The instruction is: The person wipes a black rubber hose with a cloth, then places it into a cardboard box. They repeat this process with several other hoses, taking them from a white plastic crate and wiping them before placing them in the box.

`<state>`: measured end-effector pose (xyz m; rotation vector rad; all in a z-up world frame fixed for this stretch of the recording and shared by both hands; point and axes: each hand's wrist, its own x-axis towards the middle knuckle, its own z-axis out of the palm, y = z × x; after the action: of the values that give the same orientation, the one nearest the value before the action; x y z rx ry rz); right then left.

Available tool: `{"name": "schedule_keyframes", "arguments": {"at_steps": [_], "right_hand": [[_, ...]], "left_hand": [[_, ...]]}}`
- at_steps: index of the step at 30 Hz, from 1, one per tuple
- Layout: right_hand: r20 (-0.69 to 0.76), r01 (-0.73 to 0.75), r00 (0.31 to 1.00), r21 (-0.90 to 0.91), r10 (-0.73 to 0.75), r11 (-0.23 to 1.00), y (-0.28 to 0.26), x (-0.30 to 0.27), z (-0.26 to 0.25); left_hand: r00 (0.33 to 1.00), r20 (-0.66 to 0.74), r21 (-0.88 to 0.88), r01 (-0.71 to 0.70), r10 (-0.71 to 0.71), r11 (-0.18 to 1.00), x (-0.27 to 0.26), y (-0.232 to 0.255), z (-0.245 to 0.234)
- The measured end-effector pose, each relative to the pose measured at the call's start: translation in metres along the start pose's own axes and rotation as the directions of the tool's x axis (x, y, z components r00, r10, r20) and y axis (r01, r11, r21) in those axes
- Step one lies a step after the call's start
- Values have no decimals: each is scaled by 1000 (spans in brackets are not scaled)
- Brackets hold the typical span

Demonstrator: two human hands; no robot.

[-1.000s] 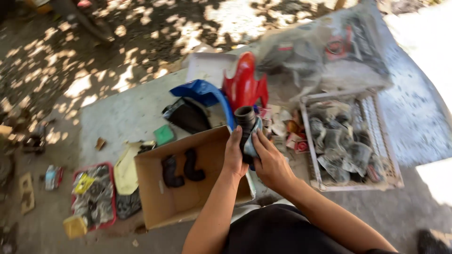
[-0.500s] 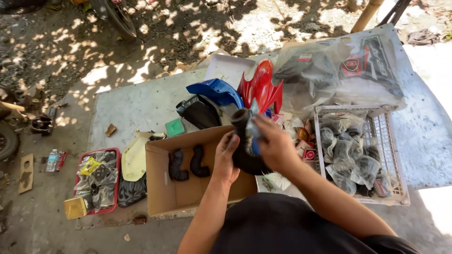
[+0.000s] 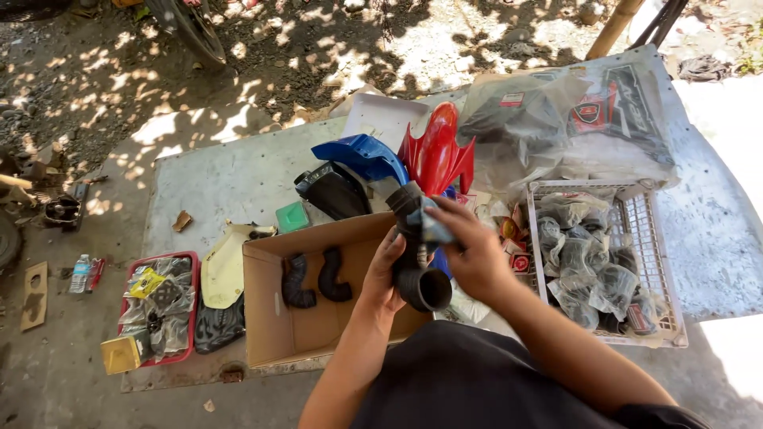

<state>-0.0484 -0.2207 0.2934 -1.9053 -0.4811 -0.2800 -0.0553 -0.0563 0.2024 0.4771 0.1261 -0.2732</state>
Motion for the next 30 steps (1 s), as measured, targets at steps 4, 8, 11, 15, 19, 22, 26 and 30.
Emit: {"name": "schedule_keyframes", "arguments": {"at_steps": [4,8,11,15,19,22,26,30], "right_hand": [[142,-131,983,85,118,988,-10,-18,4],[204,-295,943,140,264,945,5,-13,-15],[-41,-262,963,61,265,963,-3,4,-23],[-113,-86,991,-144,70,986,5,21,-13],[10,-69,997,-198,73,978,-17,1,15],[168,58,986,-227,-20,972,-24,-30,25],[176,-50,983,-31,55,998,-25,-19,6],[-26,242,969,-55,-244,969,-32,-4,10]], "left_hand": [[986,-169,-166,-38,9,985,16,-3,-32],[998,-10,-166,62,-64,984,10,12,-19],[985,104,-159,152,-137,975,-6,17,-14],[968,72,-322,251,-241,913,-8,-3,-32],[823,-367,-657,100,-433,747,7,-5,-30],[841,-383,-595,91,-381,799,6,-1,-26],[867,-423,-454,49,-263,890,-6,1,-25],[888,-436,-299,12,-148,954,-14,3,-14]]}}
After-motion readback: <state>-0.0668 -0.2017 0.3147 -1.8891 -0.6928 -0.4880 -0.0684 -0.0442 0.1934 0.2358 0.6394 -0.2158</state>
